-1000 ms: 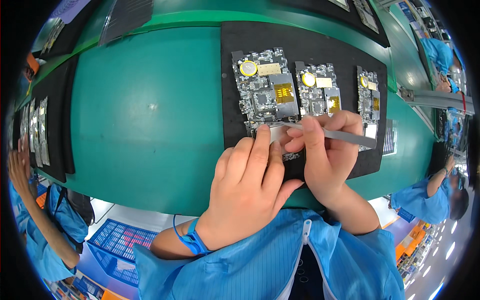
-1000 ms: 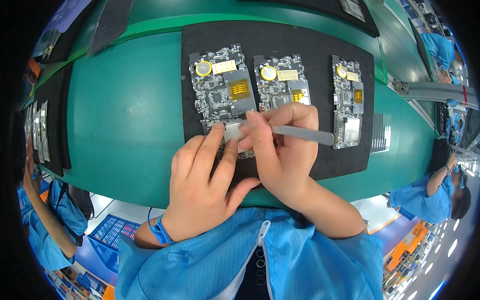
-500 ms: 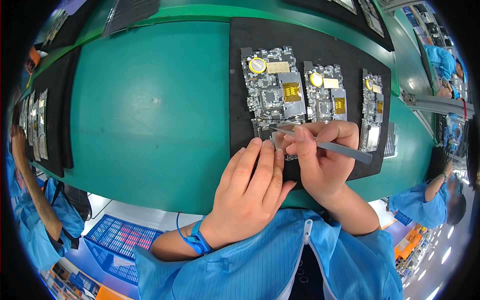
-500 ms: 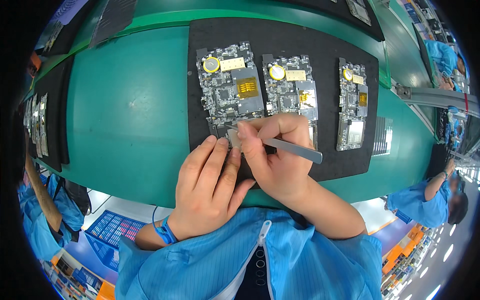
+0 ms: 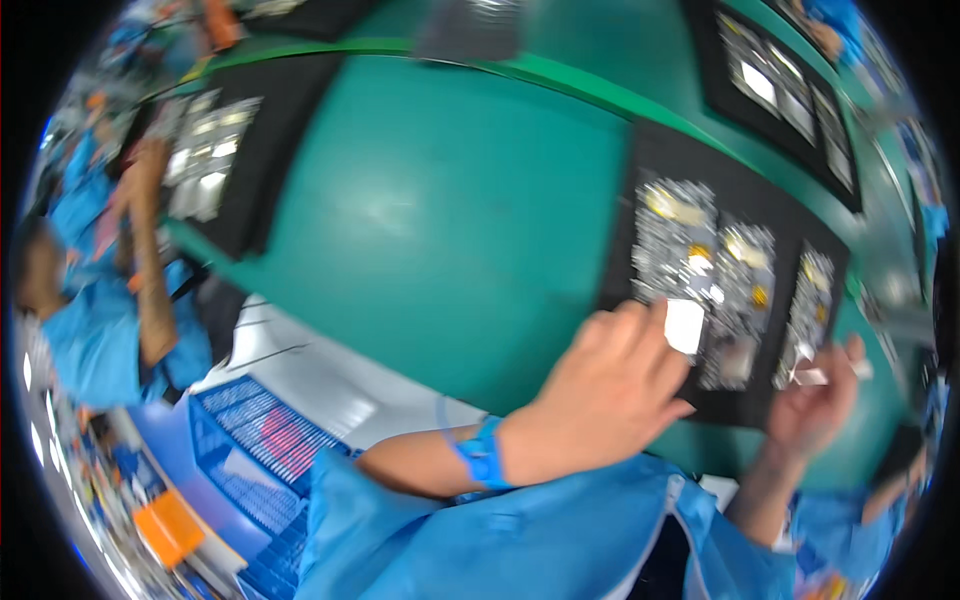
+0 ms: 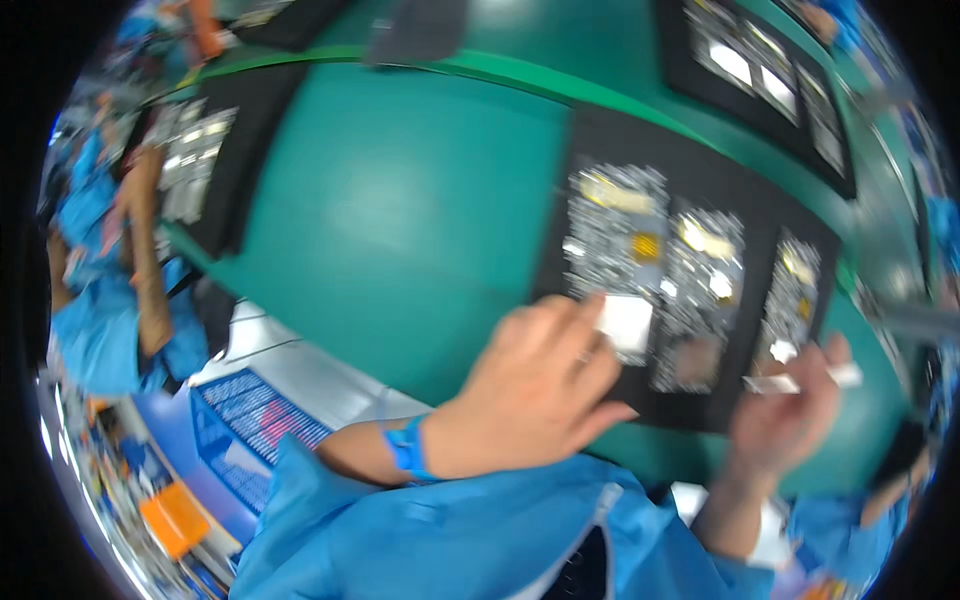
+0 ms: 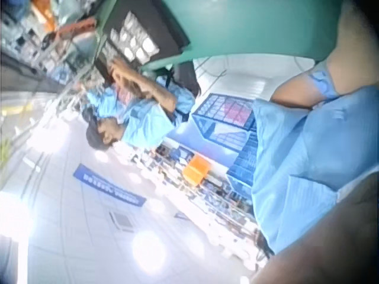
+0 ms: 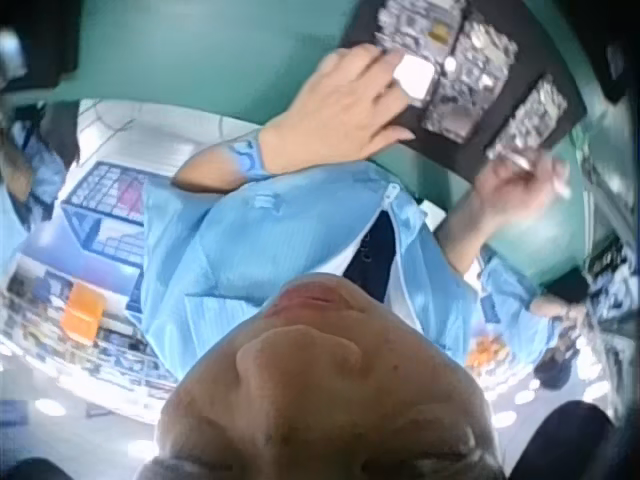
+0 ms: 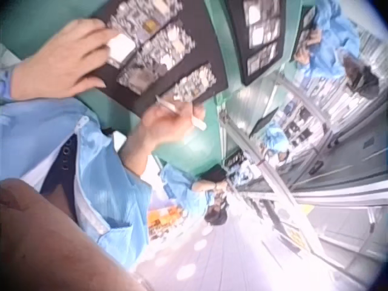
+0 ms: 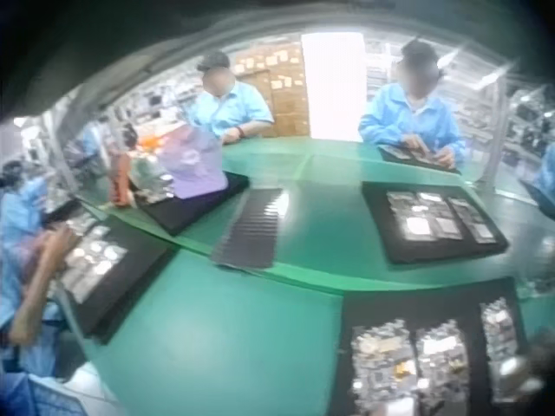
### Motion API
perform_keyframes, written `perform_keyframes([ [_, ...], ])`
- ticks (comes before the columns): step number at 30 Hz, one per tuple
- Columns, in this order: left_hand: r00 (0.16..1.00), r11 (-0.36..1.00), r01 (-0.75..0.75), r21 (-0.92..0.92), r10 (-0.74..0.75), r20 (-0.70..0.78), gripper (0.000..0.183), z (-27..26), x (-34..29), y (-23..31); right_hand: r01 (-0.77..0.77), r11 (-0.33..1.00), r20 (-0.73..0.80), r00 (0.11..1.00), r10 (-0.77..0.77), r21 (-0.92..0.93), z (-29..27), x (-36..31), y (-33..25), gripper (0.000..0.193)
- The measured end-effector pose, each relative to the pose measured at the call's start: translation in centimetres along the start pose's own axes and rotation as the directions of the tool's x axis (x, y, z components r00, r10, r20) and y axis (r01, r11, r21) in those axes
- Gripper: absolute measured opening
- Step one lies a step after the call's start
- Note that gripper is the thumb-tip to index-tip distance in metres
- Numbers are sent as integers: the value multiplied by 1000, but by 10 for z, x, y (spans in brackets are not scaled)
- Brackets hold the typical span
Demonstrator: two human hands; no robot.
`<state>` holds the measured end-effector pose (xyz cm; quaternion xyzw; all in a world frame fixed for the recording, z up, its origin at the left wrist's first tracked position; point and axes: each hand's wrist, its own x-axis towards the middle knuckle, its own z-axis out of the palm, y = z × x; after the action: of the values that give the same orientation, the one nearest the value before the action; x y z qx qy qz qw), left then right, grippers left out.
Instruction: The person uses tweezers to place small rectangular components onto circuit boards arranged on a black mat. They repeatedly pick up components from a nearby tray and apply them to specific spots on the boards, then move the mat to process different sets of boards.
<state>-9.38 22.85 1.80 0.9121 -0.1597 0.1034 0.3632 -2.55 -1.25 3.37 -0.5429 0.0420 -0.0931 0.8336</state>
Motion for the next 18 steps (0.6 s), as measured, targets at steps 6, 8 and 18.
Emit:
perform_keyframes([
  [6, 978, 995, 91, -44, -98, -183, 49, -27, -29, -13, -142, 861, -179, 982, 61, -487, -148, 62, -49, 27],
  [8, 932, 954, 300, -28, -299, -207, 52, -31, -51, -11, -282, 699, -245, 957, 155, -658, -155, 60, -55, 29],
  [18, 822, 512, 479, -713, -547, 160, 59, -13, -57, -11, -311, 780, 250, 827, 504, -543, -102, 67, -55, 54],
])
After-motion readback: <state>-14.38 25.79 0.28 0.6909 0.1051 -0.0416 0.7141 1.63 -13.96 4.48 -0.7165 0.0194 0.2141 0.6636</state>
